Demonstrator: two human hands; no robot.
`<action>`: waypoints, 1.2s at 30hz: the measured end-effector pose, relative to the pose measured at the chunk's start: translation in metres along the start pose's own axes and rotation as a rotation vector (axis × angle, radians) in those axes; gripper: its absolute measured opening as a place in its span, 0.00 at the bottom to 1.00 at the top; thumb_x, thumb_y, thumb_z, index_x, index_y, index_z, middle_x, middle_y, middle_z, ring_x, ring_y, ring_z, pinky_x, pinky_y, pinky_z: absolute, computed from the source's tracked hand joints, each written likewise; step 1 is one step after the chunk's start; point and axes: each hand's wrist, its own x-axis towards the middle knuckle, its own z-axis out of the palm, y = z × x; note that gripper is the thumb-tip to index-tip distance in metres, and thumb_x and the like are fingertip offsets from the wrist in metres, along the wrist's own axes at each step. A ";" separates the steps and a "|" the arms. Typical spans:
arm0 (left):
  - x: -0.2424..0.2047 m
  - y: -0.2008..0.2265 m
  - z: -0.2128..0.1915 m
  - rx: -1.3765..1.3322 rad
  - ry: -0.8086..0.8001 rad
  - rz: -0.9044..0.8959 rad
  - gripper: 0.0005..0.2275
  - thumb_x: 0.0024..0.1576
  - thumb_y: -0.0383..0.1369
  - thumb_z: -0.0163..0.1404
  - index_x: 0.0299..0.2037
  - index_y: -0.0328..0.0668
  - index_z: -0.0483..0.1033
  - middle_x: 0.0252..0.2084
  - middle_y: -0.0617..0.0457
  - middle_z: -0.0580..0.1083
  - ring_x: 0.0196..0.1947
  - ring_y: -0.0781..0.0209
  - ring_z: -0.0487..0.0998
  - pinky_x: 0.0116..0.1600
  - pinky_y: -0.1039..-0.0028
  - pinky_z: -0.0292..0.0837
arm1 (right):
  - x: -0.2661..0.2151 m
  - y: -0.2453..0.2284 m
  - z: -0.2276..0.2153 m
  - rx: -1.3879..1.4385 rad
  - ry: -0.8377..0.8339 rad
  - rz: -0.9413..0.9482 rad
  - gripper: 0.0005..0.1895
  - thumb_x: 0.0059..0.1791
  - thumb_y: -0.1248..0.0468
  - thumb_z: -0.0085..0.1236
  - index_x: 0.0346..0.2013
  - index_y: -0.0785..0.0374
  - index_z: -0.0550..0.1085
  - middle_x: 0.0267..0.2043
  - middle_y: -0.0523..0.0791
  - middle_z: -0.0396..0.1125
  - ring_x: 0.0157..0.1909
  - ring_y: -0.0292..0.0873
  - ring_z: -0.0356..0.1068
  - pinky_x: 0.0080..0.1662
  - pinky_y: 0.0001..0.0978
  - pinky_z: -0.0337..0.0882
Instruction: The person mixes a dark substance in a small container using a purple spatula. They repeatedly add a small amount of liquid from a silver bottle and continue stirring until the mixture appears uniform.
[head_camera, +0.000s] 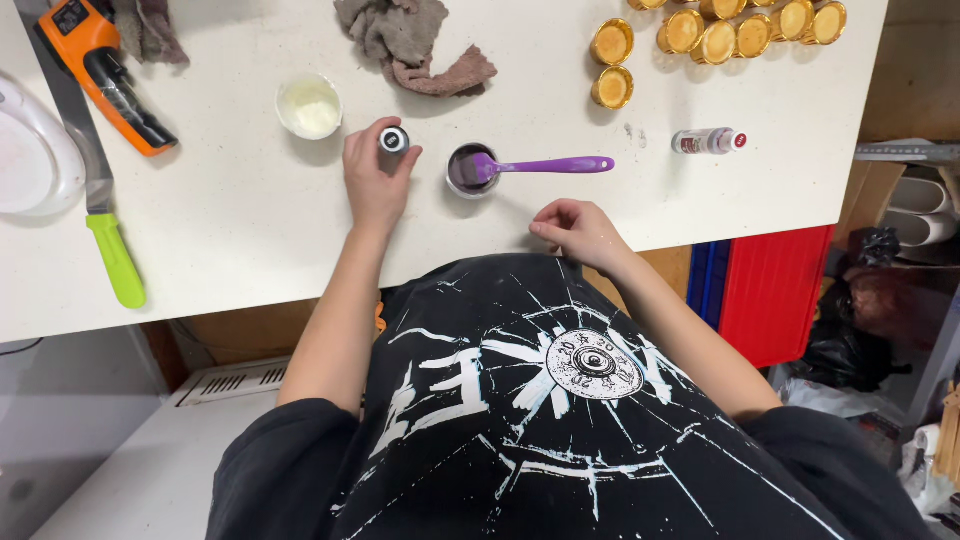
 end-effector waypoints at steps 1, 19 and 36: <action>-0.001 0.007 -0.003 -0.036 0.010 -0.008 0.19 0.56 0.31 0.67 0.56 0.44 0.76 0.50 0.50 0.76 0.54 0.52 0.74 0.59 0.65 0.70 | -0.006 -0.005 0.001 -0.022 -0.006 -0.037 0.13 0.50 0.58 0.64 0.42 0.65 0.79 0.29 0.40 0.72 0.28 0.32 0.71 0.32 0.24 0.70; -0.065 0.115 -0.063 0.017 -0.197 0.590 0.18 0.57 0.33 0.61 0.55 0.35 0.76 0.38 0.51 0.75 0.38 0.52 0.74 0.46 0.63 0.68 | -0.031 -0.047 0.044 -0.452 0.002 -0.692 0.20 0.40 0.62 0.67 0.44 0.61 0.72 0.33 0.51 0.72 0.36 0.57 0.74 0.40 0.44 0.74; -0.003 0.100 -0.046 0.219 -0.326 0.933 0.07 0.59 0.34 0.50 0.30 0.45 0.71 0.27 0.54 0.68 0.31 0.55 0.69 0.47 0.64 0.63 | -0.021 -0.032 0.047 -0.254 0.061 -0.779 0.17 0.41 0.65 0.63 0.43 0.64 0.70 0.31 0.49 0.71 0.32 0.53 0.74 0.38 0.40 0.73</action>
